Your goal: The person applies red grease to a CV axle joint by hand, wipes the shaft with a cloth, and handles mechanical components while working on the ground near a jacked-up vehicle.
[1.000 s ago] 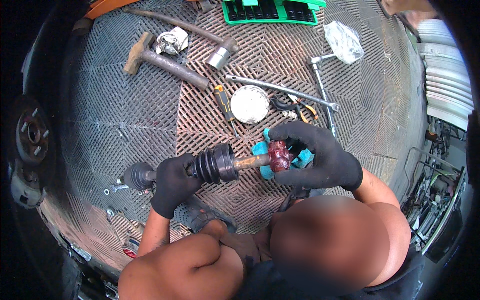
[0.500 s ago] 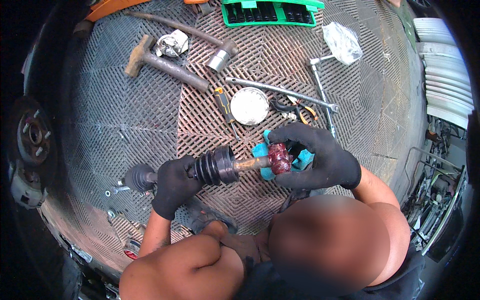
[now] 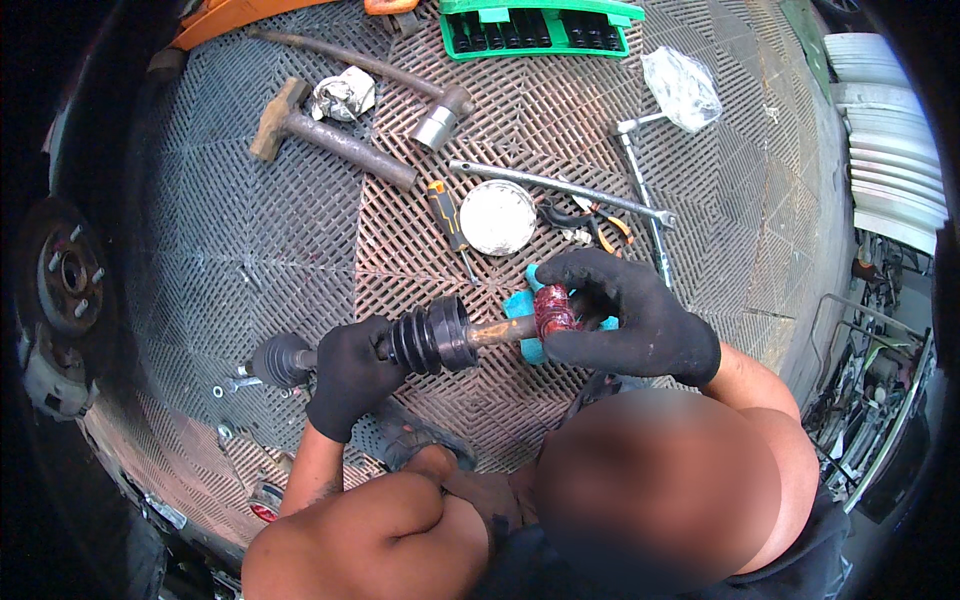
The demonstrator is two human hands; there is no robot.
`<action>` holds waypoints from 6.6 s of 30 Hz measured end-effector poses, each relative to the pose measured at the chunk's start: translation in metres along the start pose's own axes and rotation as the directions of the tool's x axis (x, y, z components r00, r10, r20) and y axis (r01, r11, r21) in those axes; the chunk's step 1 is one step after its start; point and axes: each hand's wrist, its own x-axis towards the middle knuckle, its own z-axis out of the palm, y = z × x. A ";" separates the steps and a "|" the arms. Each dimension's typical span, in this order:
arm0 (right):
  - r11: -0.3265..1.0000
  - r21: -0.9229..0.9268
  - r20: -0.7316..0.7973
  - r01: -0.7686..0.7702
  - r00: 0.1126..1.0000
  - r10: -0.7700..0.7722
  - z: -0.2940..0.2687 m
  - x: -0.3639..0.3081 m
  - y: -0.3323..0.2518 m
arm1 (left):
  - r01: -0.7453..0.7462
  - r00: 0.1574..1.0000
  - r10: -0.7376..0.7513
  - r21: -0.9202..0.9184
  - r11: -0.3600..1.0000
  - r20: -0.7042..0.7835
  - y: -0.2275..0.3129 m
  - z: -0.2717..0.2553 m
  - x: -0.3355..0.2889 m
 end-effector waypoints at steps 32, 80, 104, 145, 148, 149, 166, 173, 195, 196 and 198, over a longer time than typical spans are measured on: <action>0.954 -0.146 0.030 0.263 0.965 -0.261 -0.003 0.005 -0.006 | -0.013 1.000 0.012 0.040 0.999 0.010 0.000 -0.002 0.002; 0.944 -0.187 0.033 0.271 0.962 -0.270 -0.008 0.001 -0.009 | 0.015 1.000 -0.015 0.022 1.000 0.012 0.003 -0.005 0.001; 0.942 -0.320 -0.243 0.102 0.952 -0.186 -0.084 0.060 0.050 | -0.011 1.000 0.011 0.084 0.996 0.004 0.000 -0.004 -0.003; 0.898 -0.436 -0.621 0.050 0.706 -0.341 -0.112 0.043 0.140 | -0.057 0.998 0.053 0.102 0.993 0.035 -0.005 0.003 -0.001; 0.895 -0.446 -0.577 -0.010 0.768 -0.279 -0.112 0.053 0.135 | -0.049 0.999 0.048 0.087 0.995 0.018 -0.003 0.002 0.001; 0.809 -0.588 -0.520 -0.001 0.766 -0.377 -0.114 0.058 0.132 | -0.028 0.999 0.026 0.079 0.996 0.030 -0.002 0.001 0.001; 0.188 -0.955 0.190 0.228 0.962 -0.198 -0.126 0.163 0.120 | -0.045 0.999 0.044 0.065 0.997 0.018 -0.003 0.001 -0.009; 0.297 -0.927 0.154 0.229 0.955 -0.254 -0.133 0.160 0.126 | -0.029 0.999 0.026 0.062 0.998 0.046 -0.006 0.003 -0.007; 0.937 -0.277 -0.292 0.211 0.911 -0.291 -0.114 0.128 0.112 | -0.005 0.999 0.001 0.079 0.997 0.043 -0.005 -0.001 -0.008; 0.975 -0.109 -0.220 0.192 0.952 -0.212 -0.113 0.118 0.106 | -0.012 0.999 0.008 0.085 0.996 0.040 -0.004 -0.002 -0.007; 0.979 0.093 -0.170 0.181 0.972 -0.164 -0.103 0.089 0.096 | -0.010 0.999 0.008 0.080 0.997 0.031 -0.002 -0.003 -0.006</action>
